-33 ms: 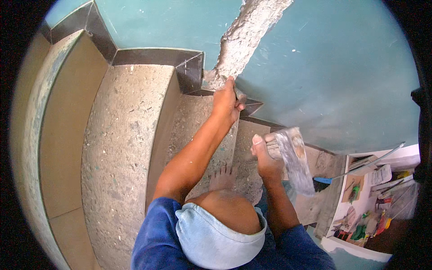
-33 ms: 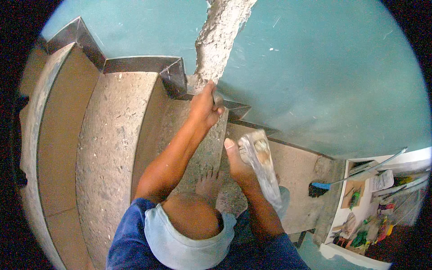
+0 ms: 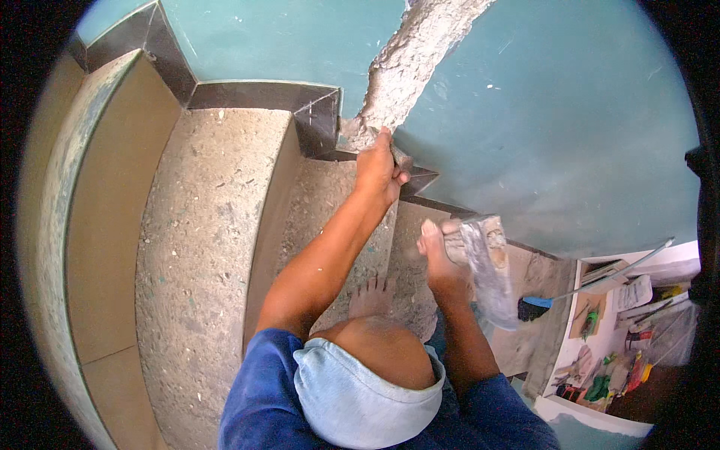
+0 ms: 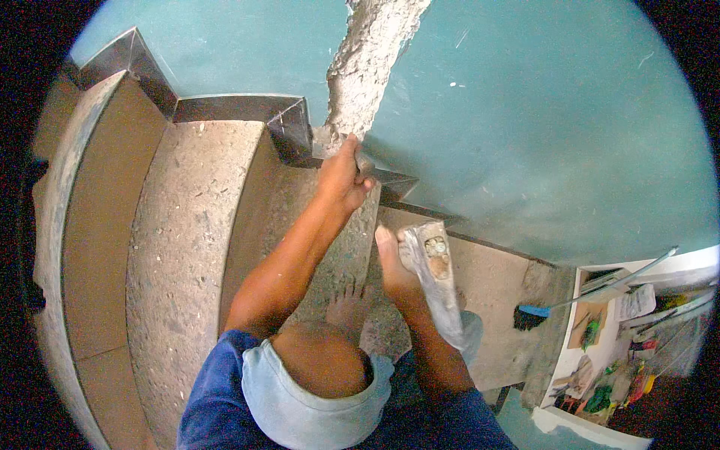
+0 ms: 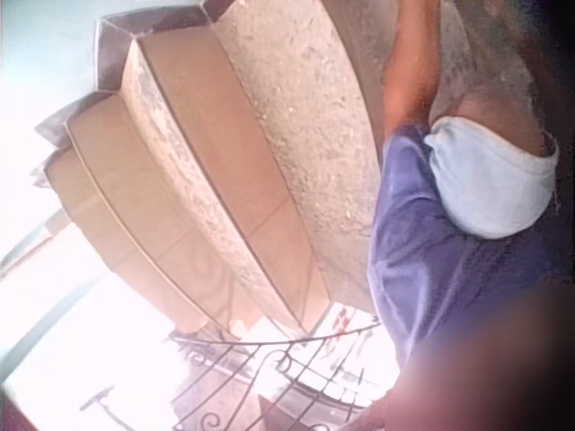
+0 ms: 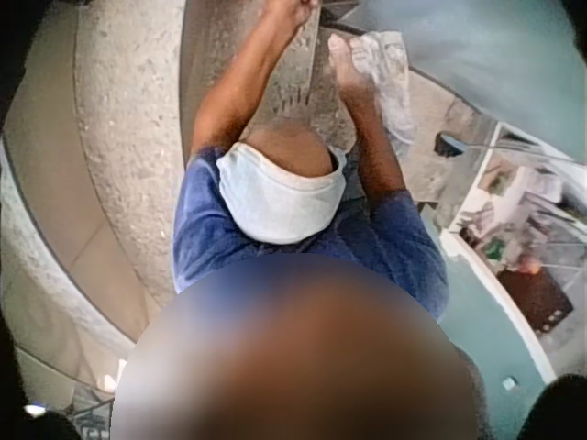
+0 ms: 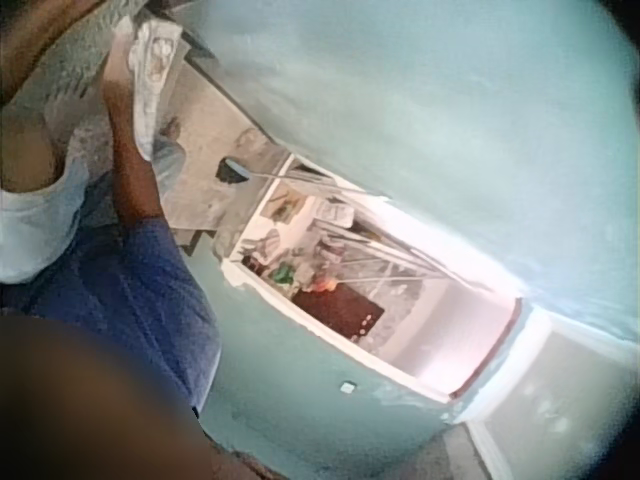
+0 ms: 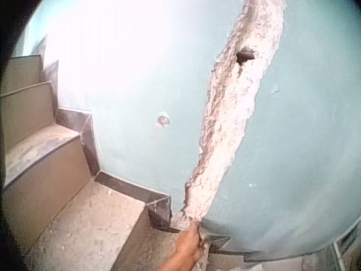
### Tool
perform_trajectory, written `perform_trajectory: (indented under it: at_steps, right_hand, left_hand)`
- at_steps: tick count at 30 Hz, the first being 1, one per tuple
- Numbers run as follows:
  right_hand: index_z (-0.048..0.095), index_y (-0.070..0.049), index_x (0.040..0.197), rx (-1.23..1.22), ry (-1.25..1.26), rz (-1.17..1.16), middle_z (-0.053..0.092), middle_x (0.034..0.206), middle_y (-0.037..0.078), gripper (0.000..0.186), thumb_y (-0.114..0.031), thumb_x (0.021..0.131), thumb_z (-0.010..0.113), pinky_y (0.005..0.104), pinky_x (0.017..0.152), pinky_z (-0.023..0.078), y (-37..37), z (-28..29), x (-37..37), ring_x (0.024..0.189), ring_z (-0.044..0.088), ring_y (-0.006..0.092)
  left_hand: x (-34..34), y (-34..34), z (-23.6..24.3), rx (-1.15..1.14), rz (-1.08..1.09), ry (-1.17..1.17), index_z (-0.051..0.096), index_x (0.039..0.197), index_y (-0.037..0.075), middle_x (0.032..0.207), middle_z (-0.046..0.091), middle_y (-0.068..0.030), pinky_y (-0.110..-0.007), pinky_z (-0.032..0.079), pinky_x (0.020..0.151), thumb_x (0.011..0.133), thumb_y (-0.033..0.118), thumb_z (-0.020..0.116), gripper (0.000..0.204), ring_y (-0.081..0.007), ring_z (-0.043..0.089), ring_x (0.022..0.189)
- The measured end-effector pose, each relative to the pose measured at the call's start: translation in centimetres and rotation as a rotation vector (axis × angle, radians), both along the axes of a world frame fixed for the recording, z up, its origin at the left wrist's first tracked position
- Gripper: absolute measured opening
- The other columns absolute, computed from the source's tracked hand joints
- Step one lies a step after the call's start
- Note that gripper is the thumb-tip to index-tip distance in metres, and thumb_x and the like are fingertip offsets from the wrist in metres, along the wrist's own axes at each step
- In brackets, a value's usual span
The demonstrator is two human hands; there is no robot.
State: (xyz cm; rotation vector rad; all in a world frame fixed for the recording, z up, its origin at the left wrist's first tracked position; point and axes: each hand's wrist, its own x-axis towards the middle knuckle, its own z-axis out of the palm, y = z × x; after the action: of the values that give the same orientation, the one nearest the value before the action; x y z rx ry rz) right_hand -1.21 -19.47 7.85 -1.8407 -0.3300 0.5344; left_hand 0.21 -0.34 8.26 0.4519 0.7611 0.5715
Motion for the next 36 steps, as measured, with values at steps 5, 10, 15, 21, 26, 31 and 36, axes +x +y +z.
perform_trajectory:
  at_steps: [5,10,15,21,26,31,36]
  right_hand:
    - [0.063,-0.002,0.100,-0.515,-0.205,0.023,0.063,0.076,0.005,0.035,-0.034,0.092,0.074,0.0298,0.073,0.052,6.1,1.3,2.5,0.074,0.062,0.0147]
    - [0.059,-0.003,0.091,0.132,-0.137,0.014,0.056,0.068,0.003,0.021,-0.021,0.097,0.068,0.0334,0.063,0.050,3.3,2.2,2.5,0.061,0.055,0.0145]
    - [0.060,-0.003,0.081,-0.170,-0.210,0.015,0.059,0.068,0.005,0.029,-0.027,0.093,0.073,0.0349,0.055,0.048,5.2,-0.3,3.6,0.058,0.056,0.0156]
    - [0.060,-0.001,0.084,0.098,-0.156,0.025,0.060,0.069,0.005,0.029,-0.025,0.092,0.074,0.0319,0.050,0.050,2.0,2.8,4.8,0.050,0.055,0.0152]
    - [0.060,-0.003,0.084,0.082,-0.421,-0.060,0.059,0.065,0.004,0.025,-0.022,0.096,0.069,0.0322,0.057,0.052,3.5,1.5,4.9,0.055,0.057,0.0154]
    - [0.059,-0.002,0.074,-0.231,-0.004,0.102,0.057,0.059,0.003,0.034,-0.026,0.086,0.079,0.0316,0.045,0.043,4.6,0.0,6.1,0.049,0.054,0.0139]
    - [0.060,-0.002,0.080,-0.065,0.013,0.121,0.058,0.062,0.002,0.029,-0.024,0.087,0.079,0.0296,0.047,0.043,0.5,-0.3,3.9,0.050,0.054,0.0134]
  left_hand:
    - [1.6,1.2,0.5,-0.051,0.040,-0.059,0.057,0.089,0.006,0.065,0.043,-0.0008,-0.034,0.036,0.043,0.101,0.040,0.060,0.036,-0.0152,0.040,0.050]
    - [1.5,1.4,-0.2,-0.073,0.008,-0.069,0.057,0.091,0.005,0.067,0.044,-0.0022,-0.033,0.036,0.043,0.102,0.039,0.058,0.037,-0.0143,0.039,0.051]
    - [1.5,1.5,-0.2,-0.108,-0.016,-0.077,0.059,0.103,0.010,0.081,0.056,-0.0045,-0.035,0.035,0.047,0.102,0.037,0.060,0.026,-0.0152,0.044,0.056]
    - [1.2,1.2,0.0,-0.093,0.003,-0.055,0.058,0.097,0.007,0.072,0.053,-0.0038,-0.033,0.035,0.044,0.101,0.039,0.059,0.032,-0.0138,0.044,0.052]
    - [2.1,1.2,0.0,-0.081,0.017,-0.063,0.057,0.091,0.006,0.066,0.046,-0.0018,-0.032,0.036,0.044,0.101,0.039,0.059,0.035,-0.0136,0.042,0.051]
    - [0.7,0.0,-1.3,-0.108,0.058,-0.006,0.056,0.091,0.006,0.066,0.045,-0.0030,-0.033,0.038,0.042,0.102,0.038,0.056,0.034,-0.0151,0.042,0.051]
    - [-2.2,-3.2,-3.5,-0.231,0.016,0.116,0.058,0.096,0.006,0.070,0.050,-0.0033,-0.031,0.040,0.039,0.103,0.037,0.054,0.032,-0.0159,0.046,0.051]
